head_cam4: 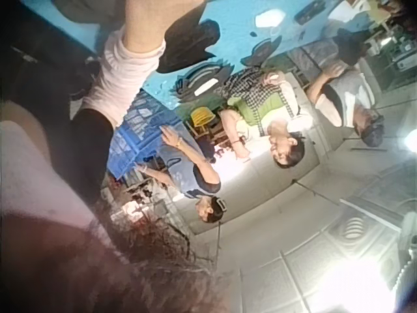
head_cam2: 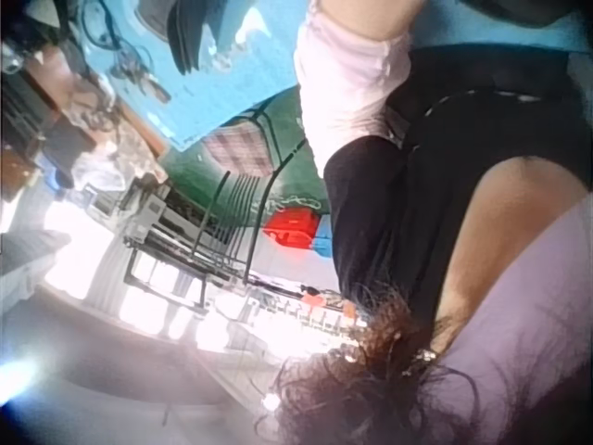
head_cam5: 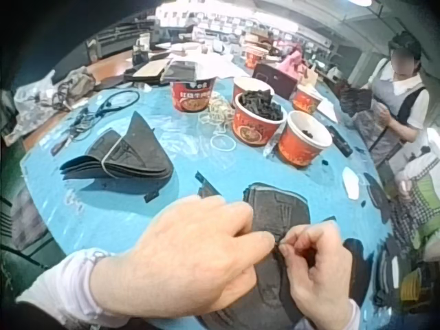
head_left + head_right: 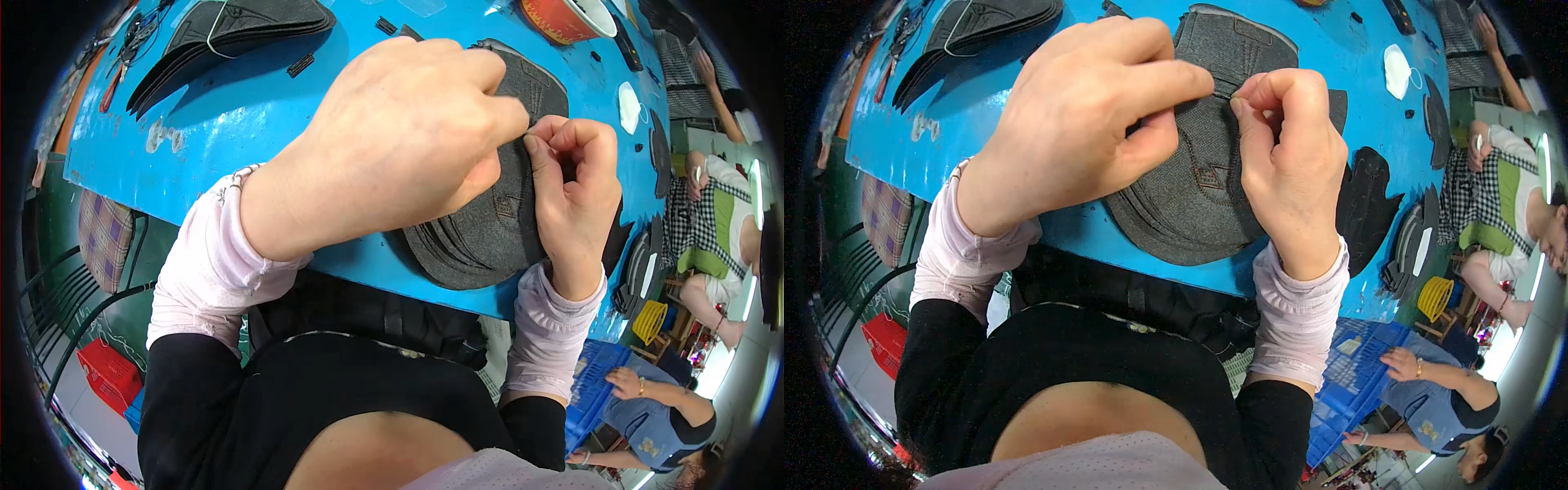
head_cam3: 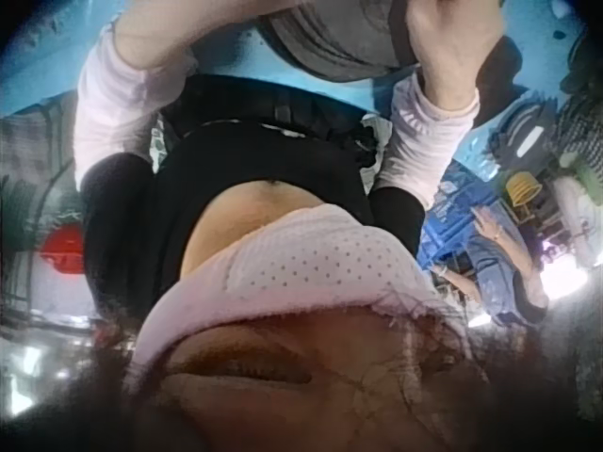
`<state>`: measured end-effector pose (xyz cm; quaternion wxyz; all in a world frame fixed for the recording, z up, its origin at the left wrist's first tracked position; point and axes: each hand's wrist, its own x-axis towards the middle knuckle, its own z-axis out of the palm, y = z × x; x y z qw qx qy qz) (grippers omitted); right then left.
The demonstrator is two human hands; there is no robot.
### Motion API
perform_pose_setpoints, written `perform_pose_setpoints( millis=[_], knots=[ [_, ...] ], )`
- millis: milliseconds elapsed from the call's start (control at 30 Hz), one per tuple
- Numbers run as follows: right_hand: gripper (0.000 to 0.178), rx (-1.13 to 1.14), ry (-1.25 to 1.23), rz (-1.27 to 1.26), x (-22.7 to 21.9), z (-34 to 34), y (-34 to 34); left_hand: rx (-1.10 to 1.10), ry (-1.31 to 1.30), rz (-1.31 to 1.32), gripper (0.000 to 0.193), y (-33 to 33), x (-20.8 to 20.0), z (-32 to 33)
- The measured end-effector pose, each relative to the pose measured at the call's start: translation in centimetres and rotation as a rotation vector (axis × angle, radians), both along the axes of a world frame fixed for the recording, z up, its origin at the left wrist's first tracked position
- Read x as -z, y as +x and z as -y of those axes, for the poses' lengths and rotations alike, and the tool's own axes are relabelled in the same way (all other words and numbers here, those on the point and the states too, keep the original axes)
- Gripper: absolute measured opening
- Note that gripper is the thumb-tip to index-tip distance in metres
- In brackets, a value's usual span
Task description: The person hand-stitches decorative or structural component pieces onto pre-cut black shoe uppers using a needle and thread.
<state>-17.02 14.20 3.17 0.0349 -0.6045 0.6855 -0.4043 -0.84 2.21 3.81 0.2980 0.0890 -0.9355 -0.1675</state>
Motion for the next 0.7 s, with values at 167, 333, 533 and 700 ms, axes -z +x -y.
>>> perform_pose_setpoints(
  millis=[167, 333, 533, 700],
  knots=[
    [0.020, 0.005, -0.011, -0.139, -0.1, 0.1, 0.3, -0.018, -0.094, 0.007, 0.034, -0.4, 0.6, -0.4],
    [0.017, 0.091, -0.043, -0.273, -0.2, 0.6, 1.4, -0.039, -0.160, 0.097, 0.036, 0.0, 0.5, -0.1],
    [0.025, 0.071, -0.044, -0.290, -1.1, -1.0, -0.1, 0.017, -0.178, 0.085, 0.037, -0.8, -0.4, -0.1],
    [0.018, 0.069, -0.157, -0.490, 1.4, 0.2, -0.1, 0.001, -0.149, 0.104, 0.029, -1.1, -0.9, -0.3]
  ],
)
